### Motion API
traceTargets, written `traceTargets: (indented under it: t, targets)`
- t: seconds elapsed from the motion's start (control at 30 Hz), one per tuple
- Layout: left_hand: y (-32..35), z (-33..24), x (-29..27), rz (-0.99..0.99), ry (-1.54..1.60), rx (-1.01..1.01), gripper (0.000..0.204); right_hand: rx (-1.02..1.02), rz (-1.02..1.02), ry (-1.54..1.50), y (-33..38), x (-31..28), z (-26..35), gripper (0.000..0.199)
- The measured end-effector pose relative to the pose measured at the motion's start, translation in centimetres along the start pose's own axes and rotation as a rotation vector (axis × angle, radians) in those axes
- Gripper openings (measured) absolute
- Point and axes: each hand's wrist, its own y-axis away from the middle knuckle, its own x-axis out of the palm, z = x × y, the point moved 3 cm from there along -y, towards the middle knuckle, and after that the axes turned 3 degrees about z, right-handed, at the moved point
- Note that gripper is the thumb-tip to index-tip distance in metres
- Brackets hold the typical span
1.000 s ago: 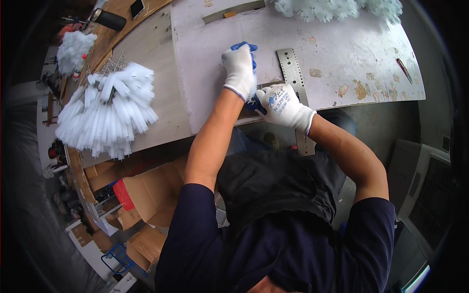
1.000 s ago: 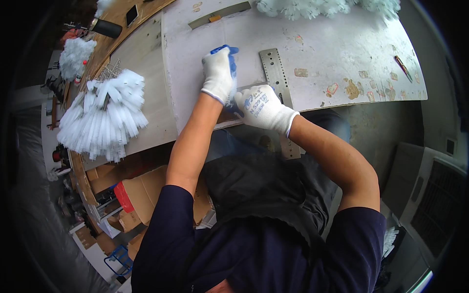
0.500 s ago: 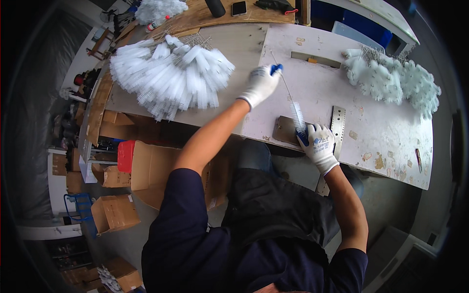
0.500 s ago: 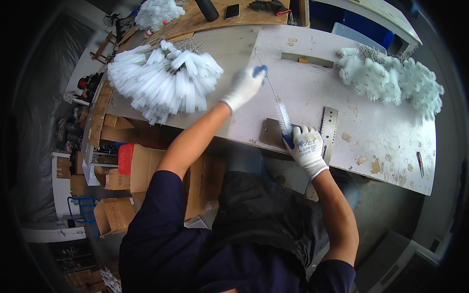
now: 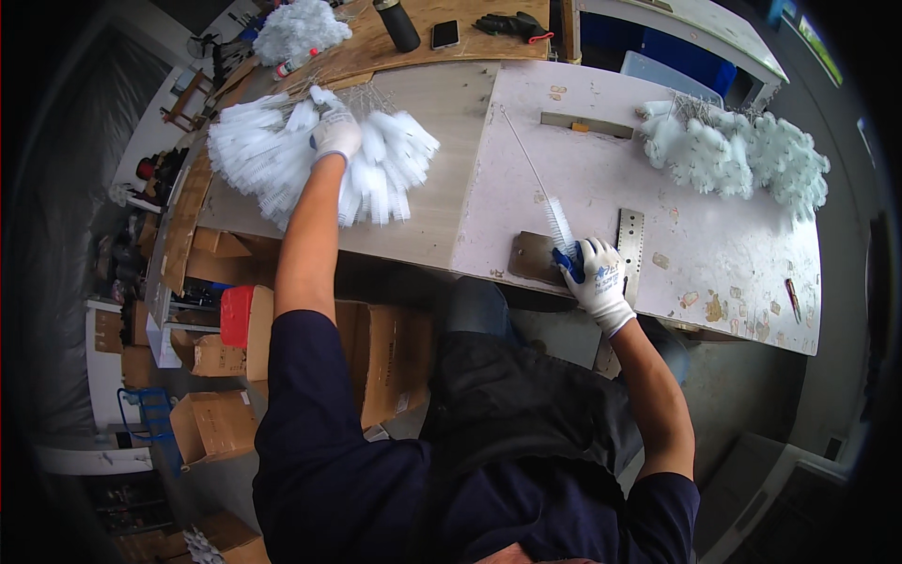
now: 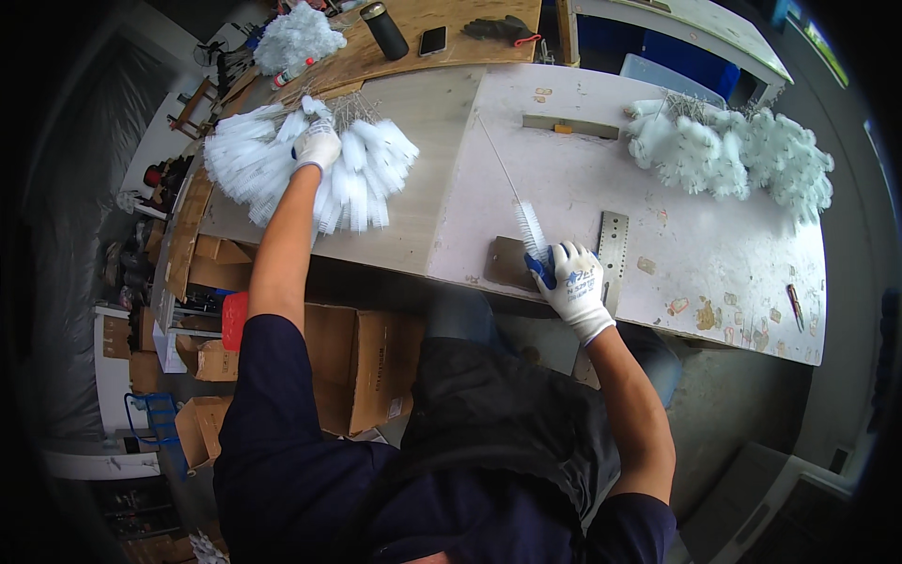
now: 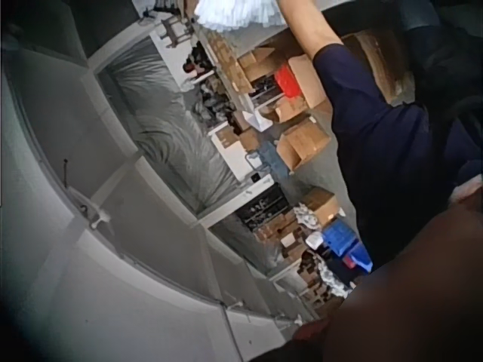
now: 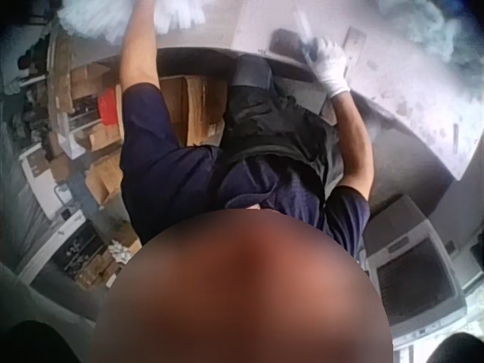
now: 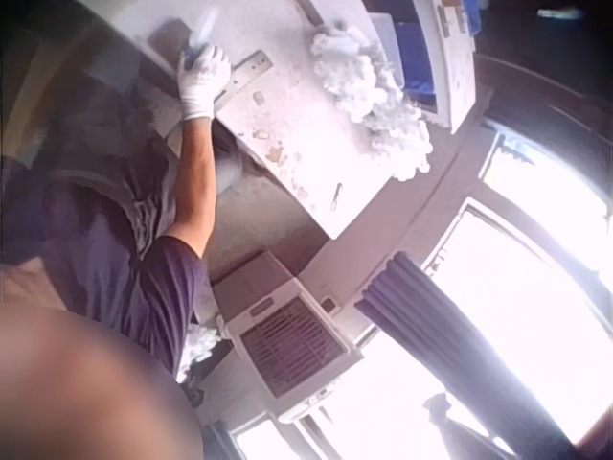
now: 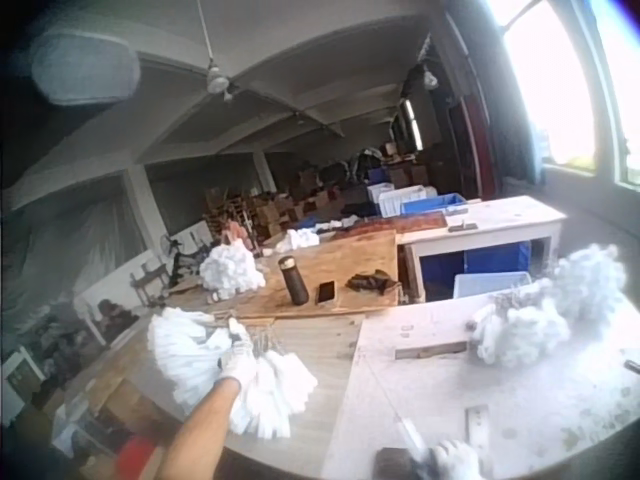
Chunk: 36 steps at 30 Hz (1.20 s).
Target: The person assembles white plastic brush components onto a wire rod using a table-mounted jig.
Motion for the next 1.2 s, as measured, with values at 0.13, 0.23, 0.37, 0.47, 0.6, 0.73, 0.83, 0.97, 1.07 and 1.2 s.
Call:
traceTargets:
  t: [0.13, 0.23, 0.37, 0.47, 0.6, 0.73, 0.83, 0.97, 1.07, 1.2]
  targets:
    - [1.2, 1.8, -3.4, -0.111, 0.159, 0.026, 0.037, -0.011, -0.028, -0.082, -0.1, -0.4, -0.1, 0.034]
    - [6.2, -0.3, -3.6, -0.198, 0.468, 0.088, 0.04, 0.048, -0.104, -0.178, -0.1, -0.4, -0.8, 0.03]
    - [14.5, -7.1, 1.0, 0.016, 0.897, 0.243, 0.043, 0.272, -0.282, -0.303, -0.1, -2.7, -3.1, 0.025]
    - [20.3, -11.9, 3.6, 0.094, 1.027, 0.268, 0.047, 0.34, -0.412, -0.262, -1.5, -7.0, -7.0, 0.023]
    - [23.9, -16.4, 7.5, 0.223, 1.31, 0.227, 0.025, 0.497, -0.446, -0.12, -5.4, -14.6, -13.2, 0.042]
    - [25.0, -19.5, 8.6, 0.328, 1.478, 0.197, 0.019, 0.664, -0.32, 0.083, -7.1, -19.2, -20.3, 0.052]
    - [25.6, -19.4, 6.8, 0.513, 1.78, -0.017, 0.016, 0.736, -0.423, 0.101, -6.5, -19.4, -19.2, 0.048]
    - [25.9, -20.5, 5.3, 0.568, 1.872, -0.075, 0.015, 0.512, -0.812, -0.22, -3.3, -16.2, -18.4, 0.024]
    - [26.3, -21.7, 4.4, 0.683, 1.855, 0.021, 0.014, 0.647, -0.678, -0.534, -3.3, -14.1, -17.6, 0.017]
    - [27.6, -22.3, 3.8, 0.723, 1.908, -0.047, 0.016, 0.75, -0.696, -0.904, -4.9, -12.3, -17.3, 0.022]
